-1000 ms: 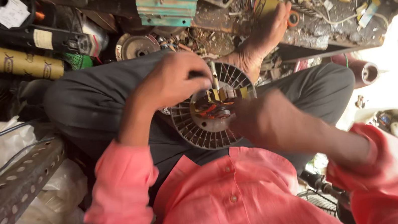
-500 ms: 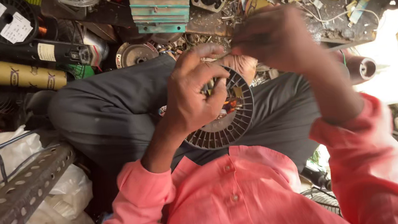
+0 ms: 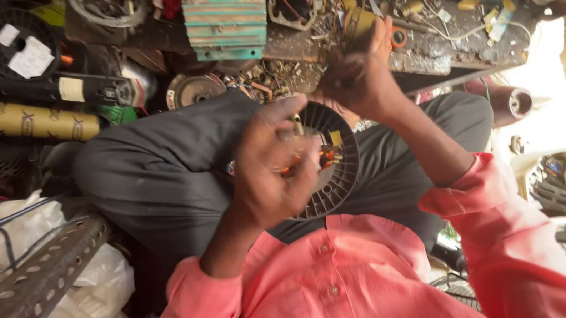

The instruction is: The person sits on the floor and uses their hands to thread and tie thin wires through the coils of a fan motor.

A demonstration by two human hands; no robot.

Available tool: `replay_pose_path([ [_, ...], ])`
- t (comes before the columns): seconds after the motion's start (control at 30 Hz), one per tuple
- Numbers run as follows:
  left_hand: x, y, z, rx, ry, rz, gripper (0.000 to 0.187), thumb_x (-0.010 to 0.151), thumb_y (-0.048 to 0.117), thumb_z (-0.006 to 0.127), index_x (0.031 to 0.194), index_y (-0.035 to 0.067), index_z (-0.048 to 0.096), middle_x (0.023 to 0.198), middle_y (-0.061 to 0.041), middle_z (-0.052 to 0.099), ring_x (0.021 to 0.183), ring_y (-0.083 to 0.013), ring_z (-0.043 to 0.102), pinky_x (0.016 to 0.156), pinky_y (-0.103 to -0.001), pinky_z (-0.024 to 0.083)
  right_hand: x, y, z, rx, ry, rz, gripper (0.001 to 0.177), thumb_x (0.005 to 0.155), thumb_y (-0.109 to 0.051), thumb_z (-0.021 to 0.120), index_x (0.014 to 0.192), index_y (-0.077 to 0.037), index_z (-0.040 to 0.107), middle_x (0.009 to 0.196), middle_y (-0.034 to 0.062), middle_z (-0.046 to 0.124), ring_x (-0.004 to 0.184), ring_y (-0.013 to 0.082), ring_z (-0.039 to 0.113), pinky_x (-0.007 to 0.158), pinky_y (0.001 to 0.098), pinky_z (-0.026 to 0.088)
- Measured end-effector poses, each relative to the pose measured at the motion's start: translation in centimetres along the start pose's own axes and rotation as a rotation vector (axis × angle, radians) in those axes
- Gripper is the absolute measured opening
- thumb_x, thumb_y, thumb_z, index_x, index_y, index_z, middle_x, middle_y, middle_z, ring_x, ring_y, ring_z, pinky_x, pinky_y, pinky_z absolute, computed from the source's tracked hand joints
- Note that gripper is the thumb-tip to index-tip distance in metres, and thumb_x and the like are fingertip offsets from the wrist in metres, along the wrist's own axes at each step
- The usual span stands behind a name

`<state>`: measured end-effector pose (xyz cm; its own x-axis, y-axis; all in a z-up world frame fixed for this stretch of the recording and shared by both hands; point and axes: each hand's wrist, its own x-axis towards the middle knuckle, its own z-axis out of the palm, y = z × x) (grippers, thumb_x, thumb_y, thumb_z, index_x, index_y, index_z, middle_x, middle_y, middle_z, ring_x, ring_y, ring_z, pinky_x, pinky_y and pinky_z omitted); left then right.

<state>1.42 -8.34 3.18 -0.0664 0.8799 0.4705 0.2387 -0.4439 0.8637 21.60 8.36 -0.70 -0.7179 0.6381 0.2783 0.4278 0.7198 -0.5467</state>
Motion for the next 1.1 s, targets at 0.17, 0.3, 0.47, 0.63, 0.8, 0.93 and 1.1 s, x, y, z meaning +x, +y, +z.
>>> replay_pose_path([
  [0.17, 5.5, -7.2, 0.7, 0.137, -0.21, -0.326, 0.021, 0.087, 0.021, 0.081, 0.094, 0.003, 0.075, 0.095, -0.014, 0.071, 0.084, -0.0307, 0.069, 0.077, -0.039, 0.052, 1.7, -3.4, -1.9, -0.306, 0.085, -0.098, 0.008, 0.09, -0.023, 0.078, 0.091, -0.015, 0.077, 0.083, 0.0059, 0.069, 0.068, 0.0253, 0.065, 0.056, 0.0412, 0.047],
  [0.3, 4.7, -9.4, -3.0, 0.003, -0.57, -0.148, 0.015, 0.085, 0.019, 0.077, 0.094, 0.006, 0.076, 0.097, -0.008, 0.076, 0.091, -0.0263, 0.074, 0.088, -0.037, 0.056, -4.2, -9.7, -2.3, -0.198, -0.413, -0.215, 0.008, 0.081, -0.024, 0.075, 0.08, -0.016, 0.074, 0.069, 0.0061, 0.063, 0.057, 0.0269, 0.062, 0.048, 0.0432, 0.046],
  [0.47, -1.3, -3.1, 0.7, 0.003, -0.099, -0.104, 0.014, 0.096, 0.019, 0.07, 0.101, 0.006, 0.072, 0.127, -0.014, 0.063, 0.12, -0.0385, 0.059, 0.106, -0.051, 0.047, -6.3, -7.9, -5.3, 0.191, -0.415, -0.253, 0.011, 0.086, -0.019, 0.071, 0.094, -0.014, 0.076, 0.08, 0.0043, 0.068, 0.069, 0.0231, 0.067, 0.057, 0.0359, 0.053],
  [0.63, -2.1, 0.6, 0.7, 0.706, -0.275, 0.326, 0.019, 0.099, 0.018, 0.065, 0.104, 0.002, 0.074, 0.149, -0.015, 0.056, 0.145, -0.0403, 0.04, 0.12, -0.062, 0.03, -3.2, -1.6, -2.0, 0.132, -0.286, 0.087, 0.016, 0.085, -0.022, 0.078, 0.094, -0.01, 0.08, 0.082, 0.0083, 0.073, 0.069, 0.0271, 0.069, 0.063, 0.0386, 0.054],
  [0.8, -2.9, 1.7, -0.9, 0.375, 0.001, 0.177, 0.012, 0.088, 0.008, 0.069, 0.099, 0.005, 0.073, 0.14, -0.017, 0.057, 0.134, -0.0413, 0.054, 0.113, -0.05, 0.045, -0.8, 0.3, 1.6, 0.088, -0.2, 0.139, 0.015, 0.085, -0.023, 0.081, 0.092, -0.009, 0.082, 0.087, 0.0106, 0.077, 0.088, 0.0282, 0.071, 0.09, 0.0542, 0.03],
  [0.93, -4.6, -2.9, -3.4, -0.059, 0.311, -0.173, 0.013, 0.091, 0.003, 0.069, 0.103, 0.0, 0.074, 0.131, -0.014, 0.066, 0.109, -0.0244, 0.068, 0.089, -0.035, 0.056, -2.0, 0.0, 0.7, 0.045, 0.257, 0.042, 0.046, 0.082, -0.018, 0.079, 0.125, -0.006, 0.069, 0.13, 0.0203, 0.068, 0.114, 0.0355, 0.066, 0.093, 0.0389, 0.054],
  [1.1, -8.0, -12.0, -6.6, -0.66, 0.745, -0.622, 0.018, 0.096, 0.007, 0.062, 0.107, -0.002, 0.073, 0.111, -0.013, 0.073, 0.101, -0.0192, 0.071, 0.081, -0.032, 0.056, -8.7, 5.0, 2.9, -0.13, 0.46, 0.276, 0.054, 0.076, -0.018, 0.086, 0.124, -0.001, 0.066, 0.121, 0.0185, 0.068, 0.11, 0.0356, 0.067, 0.093, 0.0409, 0.054],
])
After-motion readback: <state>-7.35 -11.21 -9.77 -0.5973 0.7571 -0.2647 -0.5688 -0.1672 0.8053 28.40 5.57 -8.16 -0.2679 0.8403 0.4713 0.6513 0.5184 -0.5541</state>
